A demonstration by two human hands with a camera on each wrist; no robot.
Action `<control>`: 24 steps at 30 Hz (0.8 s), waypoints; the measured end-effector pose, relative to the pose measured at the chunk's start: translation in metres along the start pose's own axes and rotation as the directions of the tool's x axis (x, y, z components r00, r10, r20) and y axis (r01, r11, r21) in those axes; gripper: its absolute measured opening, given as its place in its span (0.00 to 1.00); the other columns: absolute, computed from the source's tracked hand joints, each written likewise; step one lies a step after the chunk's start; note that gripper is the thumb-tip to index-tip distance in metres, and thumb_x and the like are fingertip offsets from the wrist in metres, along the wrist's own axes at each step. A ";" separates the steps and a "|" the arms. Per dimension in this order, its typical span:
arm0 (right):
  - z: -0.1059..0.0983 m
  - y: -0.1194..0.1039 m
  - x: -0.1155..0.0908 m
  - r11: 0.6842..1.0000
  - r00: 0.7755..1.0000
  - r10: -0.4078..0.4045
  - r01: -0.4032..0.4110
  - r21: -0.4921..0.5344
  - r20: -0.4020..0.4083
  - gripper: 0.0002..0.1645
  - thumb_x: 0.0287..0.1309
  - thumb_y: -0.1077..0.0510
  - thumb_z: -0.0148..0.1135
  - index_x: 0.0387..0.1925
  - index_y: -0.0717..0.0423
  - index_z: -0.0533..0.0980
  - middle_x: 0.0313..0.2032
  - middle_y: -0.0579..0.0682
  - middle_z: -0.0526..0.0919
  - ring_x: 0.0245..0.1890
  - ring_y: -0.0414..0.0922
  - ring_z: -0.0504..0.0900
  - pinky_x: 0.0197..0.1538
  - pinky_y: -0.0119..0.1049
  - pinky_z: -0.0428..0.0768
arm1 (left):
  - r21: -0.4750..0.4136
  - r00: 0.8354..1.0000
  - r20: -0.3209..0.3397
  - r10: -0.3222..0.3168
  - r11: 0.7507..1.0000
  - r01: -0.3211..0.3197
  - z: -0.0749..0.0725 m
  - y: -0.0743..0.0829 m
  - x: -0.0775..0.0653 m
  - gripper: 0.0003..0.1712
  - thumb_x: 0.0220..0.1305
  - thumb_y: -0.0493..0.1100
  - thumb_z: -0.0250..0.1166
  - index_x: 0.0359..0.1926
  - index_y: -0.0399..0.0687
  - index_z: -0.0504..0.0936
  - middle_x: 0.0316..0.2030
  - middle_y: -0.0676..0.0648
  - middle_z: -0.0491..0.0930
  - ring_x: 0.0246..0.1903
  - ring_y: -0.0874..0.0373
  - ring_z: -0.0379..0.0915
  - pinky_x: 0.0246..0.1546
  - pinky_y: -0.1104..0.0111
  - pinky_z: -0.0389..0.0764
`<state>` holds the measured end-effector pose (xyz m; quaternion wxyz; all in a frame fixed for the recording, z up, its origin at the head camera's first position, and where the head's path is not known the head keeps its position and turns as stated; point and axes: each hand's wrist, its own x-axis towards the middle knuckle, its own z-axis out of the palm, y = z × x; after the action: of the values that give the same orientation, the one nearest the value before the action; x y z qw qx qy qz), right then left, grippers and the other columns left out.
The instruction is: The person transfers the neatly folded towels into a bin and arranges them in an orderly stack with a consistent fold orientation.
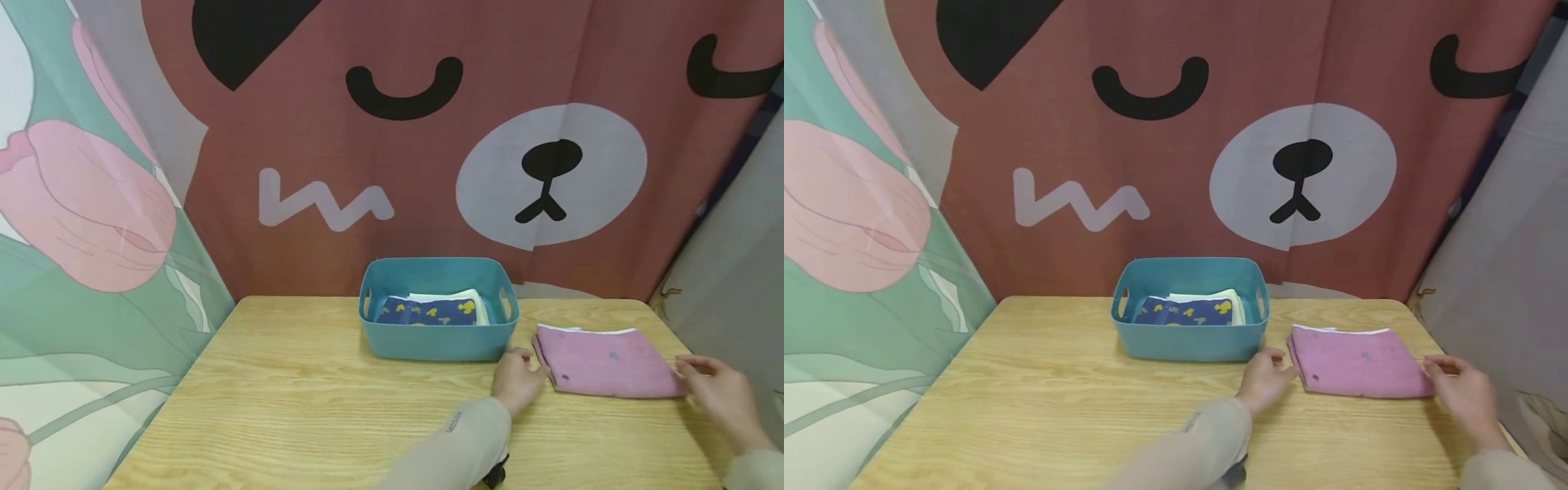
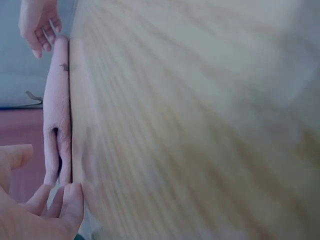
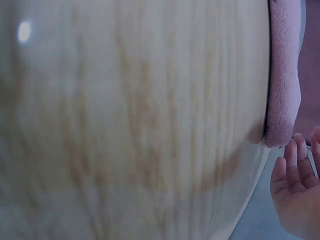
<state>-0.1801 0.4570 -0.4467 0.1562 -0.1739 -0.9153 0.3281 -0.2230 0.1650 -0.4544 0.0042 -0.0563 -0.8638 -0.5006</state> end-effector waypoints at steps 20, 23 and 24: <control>0.003 0.006 0.016 0.997 0.954 0.054 -0.035 -0.069 0.295 0.45 0.63 0.38 0.46 0.56 0.81 0.60 0.56 0.83 0.54 0.53 0.75 0.59 0.51 0.63 0.62 | 0.016 0.995 -0.016 -0.095 0.995 0.096 0.028 0.017 -0.002 0.30 0.40 0.40 0.73 0.48 0.40 0.76 0.35 0.49 0.77 0.41 0.56 0.75 0.45 0.67 0.75; 0.002 0.007 0.018 0.998 0.931 0.047 -0.030 -0.052 0.362 0.47 0.63 0.38 0.46 0.56 0.82 0.59 0.57 0.83 0.52 0.55 0.75 0.56 0.53 0.63 0.60 | -0.089 0.990 -0.015 -0.142 0.986 0.140 0.026 0.019 -0.003 0.23 0.37 0.36 0.73 0.39 0.40 0.77 0.29 0.51 0.76 0.34 0.59 0.74 0.38 0.69 0.76; 0.002 0.006 0.018 0.998 0.926 0.045 -0.029 -0.048 0.374 0.47 0.63 0.38 0.47 0.56 0.82 0.59 0.57 0.82 0.52 0.55 0.74 0.57 0.53 0.63 0.60 | -0.119 0.987 -0.013 -0.160 0.980 0.158 0.025 0.020 -0.003 0.20 0.36 0.35 0.73 0.36 0.41 0.76 0.27 0.51 0.75 0.31 0.60 0.73 0.35 0.69 0.76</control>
<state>-0.1958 0.4680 -0.4494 -0.0312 -0.1283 -0.9315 0.3389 -0.2164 0.1963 -0.4498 -0.0294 0.0184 -0.8345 -0.5499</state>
